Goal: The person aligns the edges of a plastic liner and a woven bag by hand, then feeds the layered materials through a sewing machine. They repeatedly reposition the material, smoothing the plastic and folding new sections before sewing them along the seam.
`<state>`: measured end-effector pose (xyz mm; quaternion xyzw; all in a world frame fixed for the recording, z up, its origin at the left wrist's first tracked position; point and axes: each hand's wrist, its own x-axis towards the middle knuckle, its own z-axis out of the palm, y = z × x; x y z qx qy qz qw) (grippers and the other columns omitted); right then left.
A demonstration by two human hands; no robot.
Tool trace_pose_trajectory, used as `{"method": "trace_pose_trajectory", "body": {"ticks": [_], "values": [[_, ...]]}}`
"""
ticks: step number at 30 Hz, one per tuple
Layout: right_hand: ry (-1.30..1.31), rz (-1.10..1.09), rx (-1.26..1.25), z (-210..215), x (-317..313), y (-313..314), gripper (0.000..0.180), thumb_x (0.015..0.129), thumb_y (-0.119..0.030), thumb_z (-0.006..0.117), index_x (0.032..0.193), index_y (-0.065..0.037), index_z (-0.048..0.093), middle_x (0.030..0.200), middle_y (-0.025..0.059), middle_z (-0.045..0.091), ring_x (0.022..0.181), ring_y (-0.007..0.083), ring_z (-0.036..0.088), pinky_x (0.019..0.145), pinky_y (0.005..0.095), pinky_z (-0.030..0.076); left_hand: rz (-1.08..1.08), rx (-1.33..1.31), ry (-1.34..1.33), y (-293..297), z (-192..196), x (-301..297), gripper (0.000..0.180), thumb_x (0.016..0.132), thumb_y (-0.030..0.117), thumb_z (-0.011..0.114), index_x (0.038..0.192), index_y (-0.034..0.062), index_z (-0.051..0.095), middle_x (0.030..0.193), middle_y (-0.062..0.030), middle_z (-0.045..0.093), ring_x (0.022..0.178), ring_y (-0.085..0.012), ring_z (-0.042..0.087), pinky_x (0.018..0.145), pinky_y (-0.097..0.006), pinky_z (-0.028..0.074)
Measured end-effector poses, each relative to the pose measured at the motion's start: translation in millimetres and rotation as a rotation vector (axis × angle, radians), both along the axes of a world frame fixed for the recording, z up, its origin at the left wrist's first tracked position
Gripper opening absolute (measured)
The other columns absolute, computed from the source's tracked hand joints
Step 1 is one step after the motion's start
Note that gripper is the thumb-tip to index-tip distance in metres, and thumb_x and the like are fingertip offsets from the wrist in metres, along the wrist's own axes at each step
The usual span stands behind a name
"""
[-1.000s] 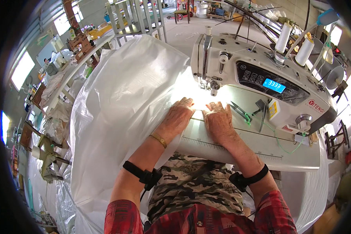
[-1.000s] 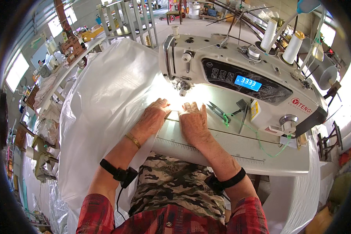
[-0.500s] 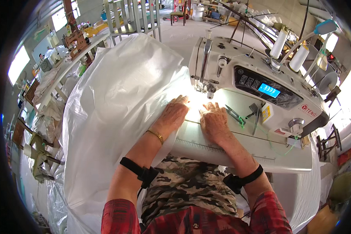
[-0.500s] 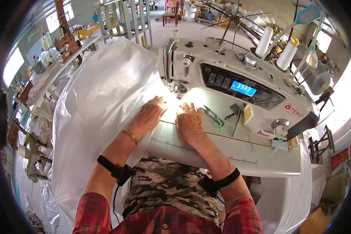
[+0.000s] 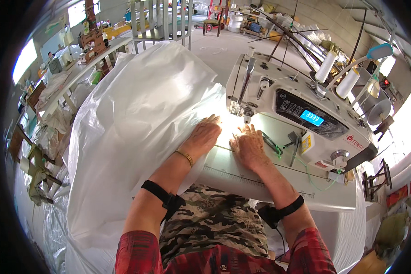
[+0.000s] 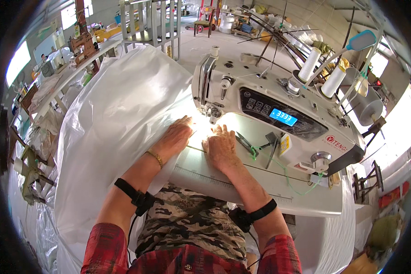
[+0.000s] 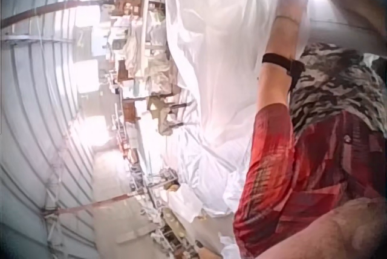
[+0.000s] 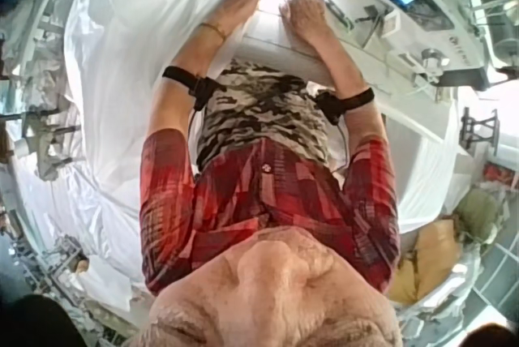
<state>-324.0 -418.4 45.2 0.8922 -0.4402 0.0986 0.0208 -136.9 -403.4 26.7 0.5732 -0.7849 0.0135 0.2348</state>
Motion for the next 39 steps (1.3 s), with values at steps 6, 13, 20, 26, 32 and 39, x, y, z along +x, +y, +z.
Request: {"method": "trace_pose_trajectory", "body": {"ticks": [6, 13, 20, 26, 32, 39], "values": [[-0.052, 0.000, -0.011, -7, 0, -7, 0.037, 0.095, -0.034, 0.054, 0.104, -0.003, 0.073, 0.129, 0.0224, 0.056, 0.128, 0.0353, 0.045, 0.103, 0.0487, 0.034, -0.046, 0.050, -0.067, -12, -3, 3, 0.029, 0.090, 0.005, 0.046, 0.112, -0.0096, 0.059, 0.128, -0.0306, 0.054, 0.127, -0.0376, 0.050, 0.111, -0.044, 0.037], [0.033, -0.039, -0.037, -1, 5, -6, 0.039, 0.097, -0.036, 0.052, 0.101, -0.004, 0.074, 0.128, 0.0238, 0.057, 0.128, 0.0336, 0.046, 0.104, 0.0482, 0.034, -0.022, -0.149, 0.038, -9, -17, 2, 0.030, 0.087, 0.002, 0.047, 0.110, -0.0131, 0.059, 0.123, -0.0335, 0.056, 0.126, -0.0396, 0.051, 0.114, -0.043, 0.035], [0.027, -0.047, 0.016, -1, 5, -5, 0.041, 0.097, -0.037, 0.051, 0.104, -0.004, 0.073, 0.134, 0.0254, 0.053, 0.131, 0.0337, 0.043, 0.106, 0.0486, 0.033, 0.048, 0.048, 0.052, 3, 8, -3, 0.035, 0.087, -0.001, 0.047, 0.118, -0.0131, 0.055, 0.130, -0.0317, 0.052, 0.130, -0.0379, 0.047, 0.115, -0.043, 0.034], [0.022, -0.049, -0.057, -4, 5, -5, 0.043, 0.097, -0.039, 0.050, 0.106, -0.003, 0.073, 0.135, 0.0252, 0.052, 0.132, 0.0344, 0.043, 0.105, 0.0491, 0.034, -0.019, -0.010, -0.012, -8, 7, -2, 0.037, 0.090, 0.011, 0.043, 0.109, -0.0135, 0.062, 0.127, -0.0310, 0.056, 0.127, -0.0363, 0.051, 0.114, -0.043, 0.034], [0.035, -0.052, 0.021, -2, 6, -7, 0.044, 0.097, -0.040, 0.050, 0.109, -0.003, 0.072, 0.137, 0.0254, 0.050, 0.133, 0.0357, 0.042, 0.107, 0.0504, 0.033, 0.057, 0.054, -0.016, -5, -6, -3, 0.037, 0.093, 0.013, 0.041, 0.116, -0.0101, 0.058, 0.135, -0.0267, 0.052, 0.133, -0.0341, 0.045, 0.117, -0.043, 0.028], [-0.018, -0.062, -0.025, -7, 4, -3, 0.044, 0.097, -0.039, 0.051, 0.119, -0.005, 0.066, 0.136, 0.0232, 0.051, 0.132, 0.0359, 0.041, 0.106, 0.0500, 0.031, -0.016, -0.106, -0.053, -5, -1, -3, 0.036, 0.085, -0.001, 0.048, 0.119, -0.0128, 0.056, 0.126, -0.0323, 0.055, 0.125, -0.0399, 0.051, 0.111, -0.043, 0.038]]}}
